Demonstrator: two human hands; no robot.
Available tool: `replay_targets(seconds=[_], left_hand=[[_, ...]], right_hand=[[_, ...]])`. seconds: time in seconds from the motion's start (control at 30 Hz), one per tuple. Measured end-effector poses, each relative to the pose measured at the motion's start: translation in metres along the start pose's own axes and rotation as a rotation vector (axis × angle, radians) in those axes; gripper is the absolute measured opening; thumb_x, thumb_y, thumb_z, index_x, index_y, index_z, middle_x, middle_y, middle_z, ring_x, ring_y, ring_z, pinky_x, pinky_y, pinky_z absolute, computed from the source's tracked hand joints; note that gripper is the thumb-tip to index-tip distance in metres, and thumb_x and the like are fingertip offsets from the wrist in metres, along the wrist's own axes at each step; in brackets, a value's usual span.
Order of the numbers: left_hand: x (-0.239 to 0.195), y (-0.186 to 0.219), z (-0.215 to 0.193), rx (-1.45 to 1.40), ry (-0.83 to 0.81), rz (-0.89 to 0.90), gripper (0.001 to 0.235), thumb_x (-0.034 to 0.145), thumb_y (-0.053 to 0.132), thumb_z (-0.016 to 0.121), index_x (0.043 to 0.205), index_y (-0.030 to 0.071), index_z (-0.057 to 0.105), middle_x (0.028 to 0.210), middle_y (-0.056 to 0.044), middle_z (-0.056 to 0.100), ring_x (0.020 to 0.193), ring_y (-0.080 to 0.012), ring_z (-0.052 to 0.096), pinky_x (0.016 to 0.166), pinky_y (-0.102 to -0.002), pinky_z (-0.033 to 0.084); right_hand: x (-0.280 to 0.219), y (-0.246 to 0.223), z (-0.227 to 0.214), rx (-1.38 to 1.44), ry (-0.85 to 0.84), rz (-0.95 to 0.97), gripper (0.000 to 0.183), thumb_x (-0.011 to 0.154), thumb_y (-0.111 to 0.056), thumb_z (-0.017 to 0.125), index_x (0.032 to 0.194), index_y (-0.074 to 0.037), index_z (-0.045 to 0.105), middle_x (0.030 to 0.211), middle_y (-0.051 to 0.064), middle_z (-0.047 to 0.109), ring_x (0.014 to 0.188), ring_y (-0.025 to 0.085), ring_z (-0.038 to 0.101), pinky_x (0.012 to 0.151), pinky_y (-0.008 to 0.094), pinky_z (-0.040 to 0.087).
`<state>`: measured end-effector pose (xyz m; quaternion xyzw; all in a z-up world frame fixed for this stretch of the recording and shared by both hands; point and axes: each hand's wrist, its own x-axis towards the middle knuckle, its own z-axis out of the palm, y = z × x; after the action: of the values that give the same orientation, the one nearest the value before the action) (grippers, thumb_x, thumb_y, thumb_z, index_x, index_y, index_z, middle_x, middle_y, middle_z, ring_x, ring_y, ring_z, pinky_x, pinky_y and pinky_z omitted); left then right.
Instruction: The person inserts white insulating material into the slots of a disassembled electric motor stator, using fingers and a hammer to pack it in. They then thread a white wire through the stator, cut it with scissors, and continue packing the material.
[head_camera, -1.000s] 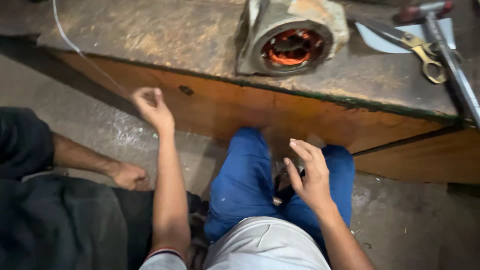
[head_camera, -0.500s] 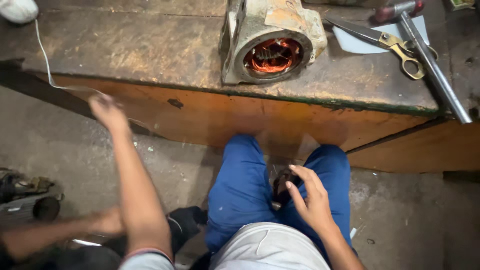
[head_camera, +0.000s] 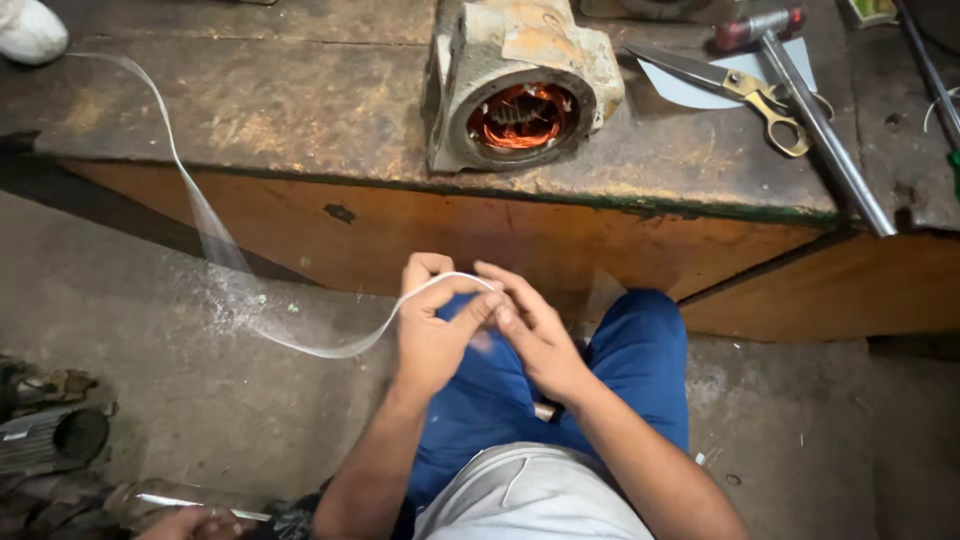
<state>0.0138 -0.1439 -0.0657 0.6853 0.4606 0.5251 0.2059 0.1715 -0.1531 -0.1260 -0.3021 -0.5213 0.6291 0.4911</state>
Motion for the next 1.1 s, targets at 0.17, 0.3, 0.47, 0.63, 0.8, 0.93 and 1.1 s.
replay_targets(seconds=[0.17, 0.3, 0.47, 0.63, 0.8, 0.93, 1.1], left_hand=[[0.004, -0.02, -0.034, -0.129, 0.187, -0.196, 0.007, 0.092, 0.006, 0.079, 0.095, 0.003, 0.073, 0.094, 0.002, 0.056, 0.079, -0.0071, 0.048, 0.07, -0.022, 0.04], [0.008, -0.035, -0.053, -0.067, 0.242, -0.225, 0.01, 0.096, 0.008, 0.078, 0.096, 0.002, 0.07, 0.093, -0.003, 0.057, 0.076, -0.0139, 0.045, 0.067, -0.03, 0.039], [0.0, -0.002, -0.029, 0.572, -0.011, -0.034, 0.035, 0.09, 0.029, 0.079, 0.103, 0.003, 0.061, 0.09, -0.014, 0.062, 0.088, -0.0378, 0.058, 0.081, -0.05, 0.046], [-0.023, 0.035, 0.017, -0.175, -0.526, -0.107, 0.031, 0.102, 0.024, 0.067, 0.124, 0.004, 0.057, 0.108, -0.02, 0.066, 0.105, -0.0371, 0.065, 0.091, -0.043, 0.052], [-0.014, 0.016, -0.003, -0.289, -0.543, -0.077, 0.014, 0.1, 0.019, 0.067, 0.101, 0.006, 0.07, 0.09, -0.011, 0.073, 0.084, -0.024, 0.074, 0.076, -0.032, 0.058], [-0.005, 0.0, -0.035, -0.086, -0.351, -0.067, 0.017, 0.097, 0.02, 0.07, 0.095, 0.002, 0.07, 0.085, -0.011, 0.07, 0.079, -0.0233, 0.072, 0.071, -0.032, 0.056], [0.0, -0.003, -0.044, -0.095, -0.373, -0.219, 0.02, 0.098, 0.02, 0.068, 0.093, 0.001, 0.067, 0.079, -0.011, 0.067, 0.07, -0.0236, 0.07, 0.067, -0.032, 0.055]], right_hand=[[-0.045, -0.015, -0.032, -0.464, 0.257, -0.038, 0.018, 0.098, -0.011, 0.064, 0.108, -0.001, 0.075, 0.094, 0.006, 0.078, 0.084, 0.012, 0.073, 0.076, 0.026, 0.058], [-0.081, -0.044, -0.062, -0.841, 0.324, -0.057, 0.01, 0.089, -0.009, 0.072, 0.096, -0.003, 0.076, 0.083, 0.007, 0.076, 0.073, 0.013, 0.072, 0.067, 0.026, 0.055], [-0.084, -0.06, -0.045, -0.923, 0.405, -0.064, 0.006, 0.088, -0.008, 0.074, 0.093, -0.003, 0.073, 0.082, 0.008, 0.073, 0.069, 0.017, 0.07, 0.064, 0.027, 0.053], [-0.066, -0.058, -0.022, -0.926, 0.275, -0.145, 0.012, 0.085, -0.005, 0.073, 0.096, -0.002, 0.072, 0.083, 0.01, 0.07, 0.07, 0.023, 0.068, 0.063, 0.03, 0.052], [-0.068, -0.057, -0.033, -0.984, 0.199, -0.216, 0.01, 0.087, -0.009, 0.073, 0.096, -0.004, 0.071, 0.086, 0.008, 0.072, 0.075, 0.023, 0.07, 0.066, 0.031, 0.054], [-0.084, -0.07, -0.06, -0.967, 0.159, 0.066, 0.011, 0.084, -0.013, 0.076, 0.09, -0.005, 0.074, 0.079, 0.005, 0.073, 0.068, 0.02, 0.069, 0.06, 0.032, 0.052], [-0.1, -0.071, -0.087, -0.166, -0.023, -0.162, 0.021, 0.092, -0.02, 0.071, 0.077, -0.008, 0.061, 0.104, 0.005, 0.066, 0.097, 0.019, 0.058, 0.086, 0.036, 0.046]])
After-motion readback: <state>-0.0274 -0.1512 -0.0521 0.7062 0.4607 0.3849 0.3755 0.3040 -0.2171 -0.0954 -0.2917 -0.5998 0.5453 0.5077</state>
